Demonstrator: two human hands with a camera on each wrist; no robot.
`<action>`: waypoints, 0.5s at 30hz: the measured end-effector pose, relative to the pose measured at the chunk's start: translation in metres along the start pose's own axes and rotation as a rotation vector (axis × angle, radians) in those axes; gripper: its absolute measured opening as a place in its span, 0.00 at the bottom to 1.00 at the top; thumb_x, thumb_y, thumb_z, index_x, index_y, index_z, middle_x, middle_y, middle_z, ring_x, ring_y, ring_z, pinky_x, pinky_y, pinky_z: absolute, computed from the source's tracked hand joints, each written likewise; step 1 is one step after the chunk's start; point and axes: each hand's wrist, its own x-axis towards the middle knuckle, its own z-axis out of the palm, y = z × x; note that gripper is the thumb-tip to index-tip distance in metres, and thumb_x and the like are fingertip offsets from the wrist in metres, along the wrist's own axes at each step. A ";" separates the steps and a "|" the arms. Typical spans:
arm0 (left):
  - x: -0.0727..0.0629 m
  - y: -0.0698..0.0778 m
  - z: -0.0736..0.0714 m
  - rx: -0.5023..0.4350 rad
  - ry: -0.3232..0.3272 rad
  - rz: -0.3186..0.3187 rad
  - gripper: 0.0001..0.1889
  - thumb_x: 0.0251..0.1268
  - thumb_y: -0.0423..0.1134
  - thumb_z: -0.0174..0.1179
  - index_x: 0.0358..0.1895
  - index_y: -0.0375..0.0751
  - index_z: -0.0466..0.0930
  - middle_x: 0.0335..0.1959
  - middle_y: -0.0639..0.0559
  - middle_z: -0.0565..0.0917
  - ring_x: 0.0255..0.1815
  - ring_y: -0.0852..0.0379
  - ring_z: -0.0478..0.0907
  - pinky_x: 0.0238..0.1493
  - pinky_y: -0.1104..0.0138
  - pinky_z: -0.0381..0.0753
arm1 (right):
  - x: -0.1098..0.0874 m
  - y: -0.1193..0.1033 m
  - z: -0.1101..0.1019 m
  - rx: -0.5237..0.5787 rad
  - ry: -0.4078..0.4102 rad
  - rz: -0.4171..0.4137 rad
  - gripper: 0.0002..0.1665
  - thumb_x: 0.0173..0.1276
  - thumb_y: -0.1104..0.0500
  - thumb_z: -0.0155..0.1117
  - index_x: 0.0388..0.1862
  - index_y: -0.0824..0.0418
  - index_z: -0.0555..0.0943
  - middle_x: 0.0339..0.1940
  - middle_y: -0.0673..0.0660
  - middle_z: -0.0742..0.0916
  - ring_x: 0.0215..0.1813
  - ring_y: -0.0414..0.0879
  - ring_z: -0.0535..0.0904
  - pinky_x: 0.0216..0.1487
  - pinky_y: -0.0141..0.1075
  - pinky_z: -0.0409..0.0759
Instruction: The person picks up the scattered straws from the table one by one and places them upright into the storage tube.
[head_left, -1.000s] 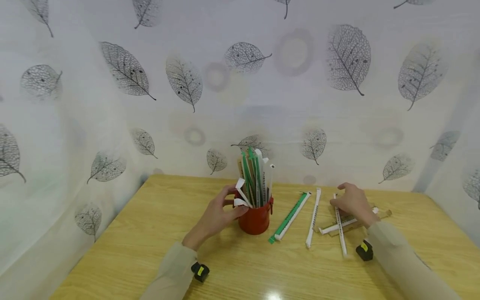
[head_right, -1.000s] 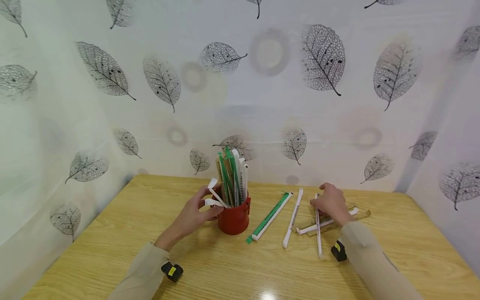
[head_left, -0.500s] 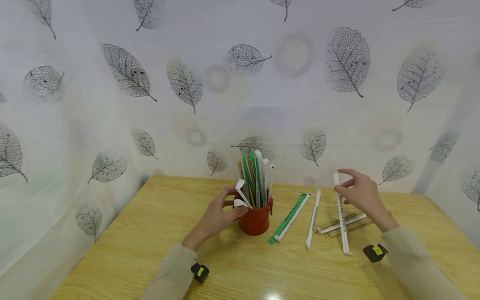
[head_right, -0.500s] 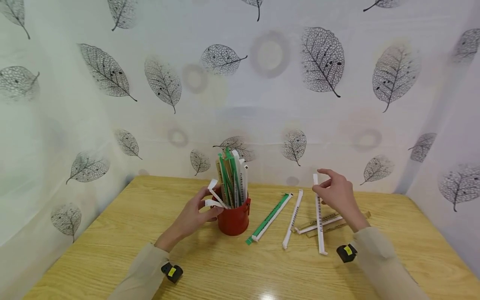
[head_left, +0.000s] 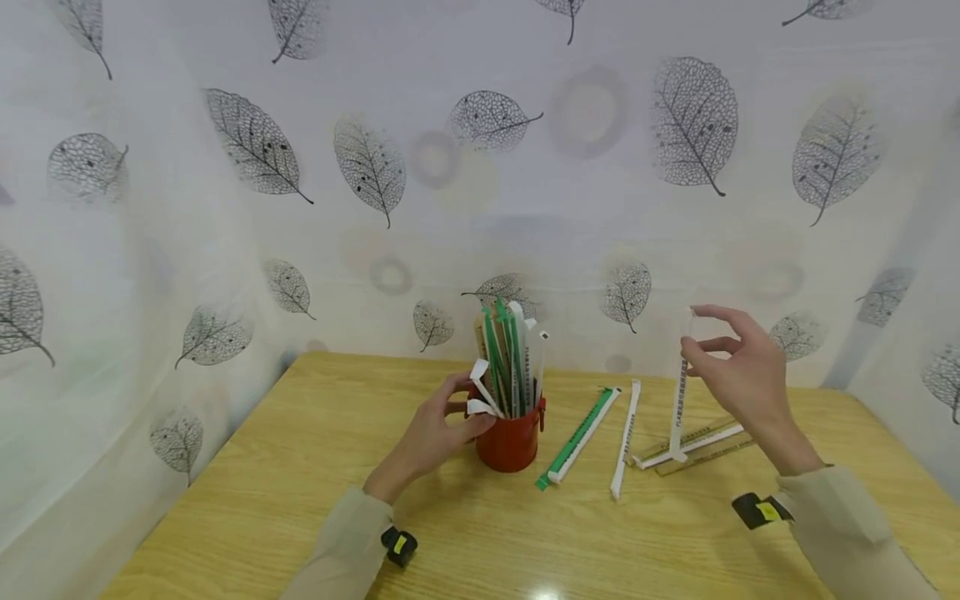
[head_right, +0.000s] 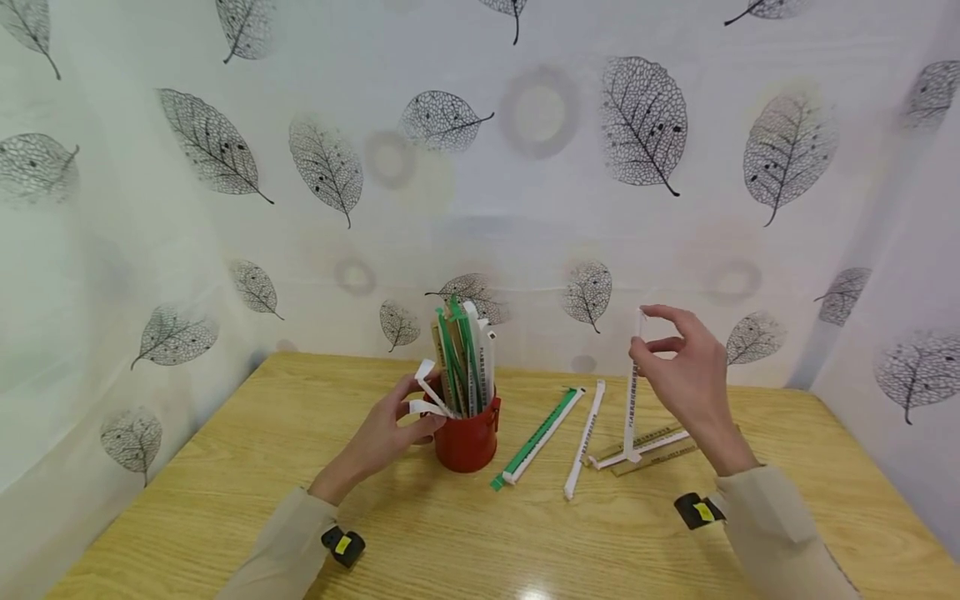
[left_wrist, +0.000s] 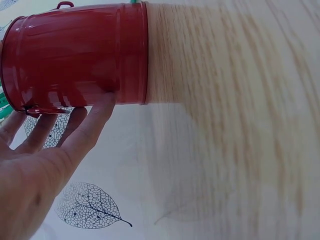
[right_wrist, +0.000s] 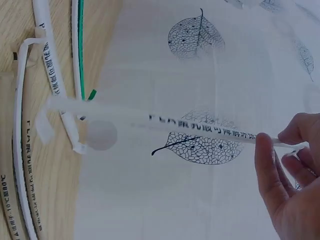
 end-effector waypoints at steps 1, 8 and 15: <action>0.000 0.000 0.000 -0.001 -0.001 -0.001 0.30 0.67 0.51 0.69 0.70 0.62 0.68 0.70 0.51 0.74 0.66 0.40 0.79 0.58 0.51 0.86 | 0.000 -0.003 0.001 0.019 0.014 -0.022 0.27 0.67 0.66 0.68 0.66 0.59 0.80 0.42 0.26 0.81 0.30 0.23 0.83 0.27 0.25 0.84; 0.000 0.001 0.000 0.001 -0.001 -0.014 0.31 0.67 0.51 0.69 0.70 0.62 0.68 0.70 0.51 0.74 0.66 0.40 0.78 0.59 0.51 0.86 | 0.001 -0.026 0.010 0.176 0.082 -0.171 0.31 0.63 0.76 0.66 0.65 0.63 0.80 0.55 0.38 0.84 0.36 0.26 0.85 0.32 0.23 0.85; 0.000 0.004 0.001 0.022 0.011 -0.026 0.32 0.66 0.53 0.69 0.72 0.63 0.67 0.70 0.53 0.74 0.66 0.41 0.79 0.61 0.48 0.83 | 0.005 -0.051 0.022 0.245 0.099 -0.275 0.29 0.60 0.79 0.66 0.62 0.67 0.82 0.53 0.41 0.86 0.36 0.27 0.86 0.36 0.21 0.85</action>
